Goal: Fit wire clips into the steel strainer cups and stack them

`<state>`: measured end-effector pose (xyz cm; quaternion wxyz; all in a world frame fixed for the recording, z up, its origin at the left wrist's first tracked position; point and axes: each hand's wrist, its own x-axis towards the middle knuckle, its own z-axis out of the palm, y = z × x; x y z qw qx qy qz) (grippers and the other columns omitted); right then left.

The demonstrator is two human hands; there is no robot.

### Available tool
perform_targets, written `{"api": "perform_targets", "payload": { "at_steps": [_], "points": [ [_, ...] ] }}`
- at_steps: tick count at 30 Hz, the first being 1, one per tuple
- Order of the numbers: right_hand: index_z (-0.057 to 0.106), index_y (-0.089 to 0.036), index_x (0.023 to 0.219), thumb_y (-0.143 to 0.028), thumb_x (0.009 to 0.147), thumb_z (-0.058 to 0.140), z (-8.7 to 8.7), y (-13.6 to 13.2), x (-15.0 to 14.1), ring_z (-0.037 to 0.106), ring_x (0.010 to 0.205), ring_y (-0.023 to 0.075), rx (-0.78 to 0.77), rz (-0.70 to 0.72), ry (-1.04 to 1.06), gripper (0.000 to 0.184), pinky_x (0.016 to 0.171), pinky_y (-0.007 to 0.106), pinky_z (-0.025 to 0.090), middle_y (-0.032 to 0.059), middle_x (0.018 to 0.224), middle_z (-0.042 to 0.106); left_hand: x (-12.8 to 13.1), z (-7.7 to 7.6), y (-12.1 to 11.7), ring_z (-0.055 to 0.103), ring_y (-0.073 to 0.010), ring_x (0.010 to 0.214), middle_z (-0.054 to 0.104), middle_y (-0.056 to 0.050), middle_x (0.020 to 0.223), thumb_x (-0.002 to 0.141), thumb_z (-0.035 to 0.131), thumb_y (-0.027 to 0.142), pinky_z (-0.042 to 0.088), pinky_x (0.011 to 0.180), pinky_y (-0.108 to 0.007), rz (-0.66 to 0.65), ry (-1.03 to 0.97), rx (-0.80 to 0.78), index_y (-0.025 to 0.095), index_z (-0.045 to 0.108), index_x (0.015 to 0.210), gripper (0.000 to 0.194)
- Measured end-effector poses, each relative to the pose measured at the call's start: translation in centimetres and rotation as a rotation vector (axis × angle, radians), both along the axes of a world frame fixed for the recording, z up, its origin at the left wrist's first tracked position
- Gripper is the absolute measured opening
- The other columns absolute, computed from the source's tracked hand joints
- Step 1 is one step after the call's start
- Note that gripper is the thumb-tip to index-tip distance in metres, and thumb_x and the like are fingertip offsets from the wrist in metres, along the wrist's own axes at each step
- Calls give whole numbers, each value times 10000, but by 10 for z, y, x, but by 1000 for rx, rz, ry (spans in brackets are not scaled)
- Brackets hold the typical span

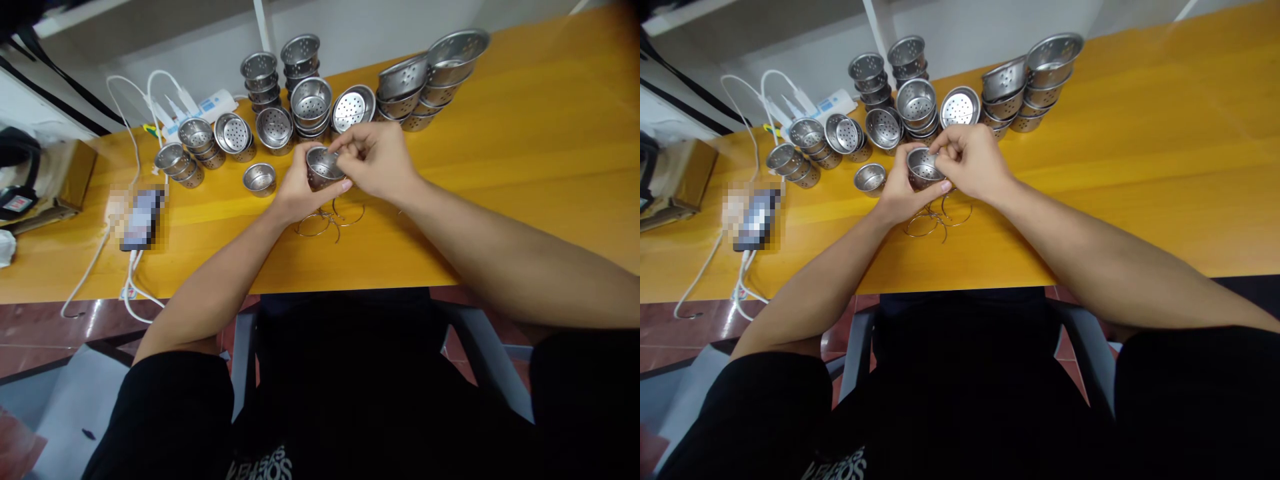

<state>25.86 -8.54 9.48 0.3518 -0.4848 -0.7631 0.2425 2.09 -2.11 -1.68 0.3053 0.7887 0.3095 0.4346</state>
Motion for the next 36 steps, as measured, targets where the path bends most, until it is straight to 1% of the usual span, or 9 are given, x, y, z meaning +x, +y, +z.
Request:
{"api": "perform_targets", "payload": {
  "at_steps": [3, 6, 9, 12, 16, 19, 23, 30, 36],
  "points": [
    [890, -394, 1638, -923, 1136, 723, 10, -4, 3, 824, 1130, 486, -35, 43, 25, 748, 932, 671, 705, 135, 1101, 896, -4, -2, 4, 778, -410, 1586, 727, -140, 1588, 1016, 1044, 896, 664, 1414, -623, -2, -16, -18, 312, 508, 1761, 1088],
    [902, -465, 1529, -1088, 1075, 709, 16, -4, 11, 812, 1092, 442, -79, 174, 58, 795, 896, 629, 694, 101, 1141, 900, -9, -4, 8, 833, -371, 1461, 737, -126, 1538, 1045, 999, 913, 732, 1317, -611, -57, -65, -43, 311, 530, 1701, 1006],
    [891, -515, 1419, -1216, 969, 751, 16, -1, 19, 783, 976, 399, -123, 292, 104, 844, 841, 608, 678, 65, 1095, 885, -9, -4, 7, 859, -339, 1385, 735, -127, 1546, 1102, 930, 905, 775, 1254, -620, -142, -92, -69, 314, 529, 1707, 936],
    [876, -495, 1325, -1265, 907, 787, 12, 2, 23, 750, 860, 371, -162, 335, 146, 880, 796, 595, 667, 45, 966, 843, -6, -3, 3, 870, -324, 1369, 737, -128, 1560, 1137, 905, 870, 788, 1249, -609, -191, -75, -62, 312, 518, 1733, 904],
    [829, -418, 1156, -1214, 895, 907, 5, 7, 22, 709, 753, 321, -173, 335, 233, 842, 706, 506, 626, 22, 821, 774, -2, -7, 3, 852, -364, 1475, 717, -158, 1636, 1081, 974, 837, 759, 1319, -603, -168, -40, 23, 289, 461, 1754, 1008],
    [770, -342, 1019, -1117, 903, 1026, 0, 12, 20, 639, 637, 247, -154, 412, 374, 825, 581, 404, 531, 8, 736, 724, 0, -9, 3, 811, -386, 1558, 683, -178, 1680, 1144, 870, 812, 712, 1369, -636, -150, -11, 61, 263, 381, 1797, 984],
    [778, -296, 996, -970, 954, 1115, -4, 17, 19, 560, 582, 178, -138, 495, 488, 754, 500, 333, 433, -7, 702, 717, 1, -5, -3, 756, -408, 1619, 638, -201, 1713, 1192, 758, 765, 647, 1415, -680, -135, 38, 53, 241, 294, 1855, 964],
    [794, -277, 986, -869, 967, 1174, -9, 23, 21, 548, 609, 151, -181, 546, 482, 704, 518, 301, 440, -18, 691, 722, -2, 7, -9, 755, -427, 1627, 643, -225, 1734, 1215, 801, 666, 620, 1465, -699, -70, 98, 24, 238, 342, 1877, 912],
    [818, -292, 978, -827, 878, 1248, -10, 20, 20, 577, 593, 178, -181, 472, 498, 693, 525, 345, 446, -18, 720, 714, -4, 10, -12, 684, -466, 1721, 664, -203, 1682, 1163, 872, 770, 566, 1507, -711, -92, 116, 16, 238, 365, 1832, 994]
  ]
}}
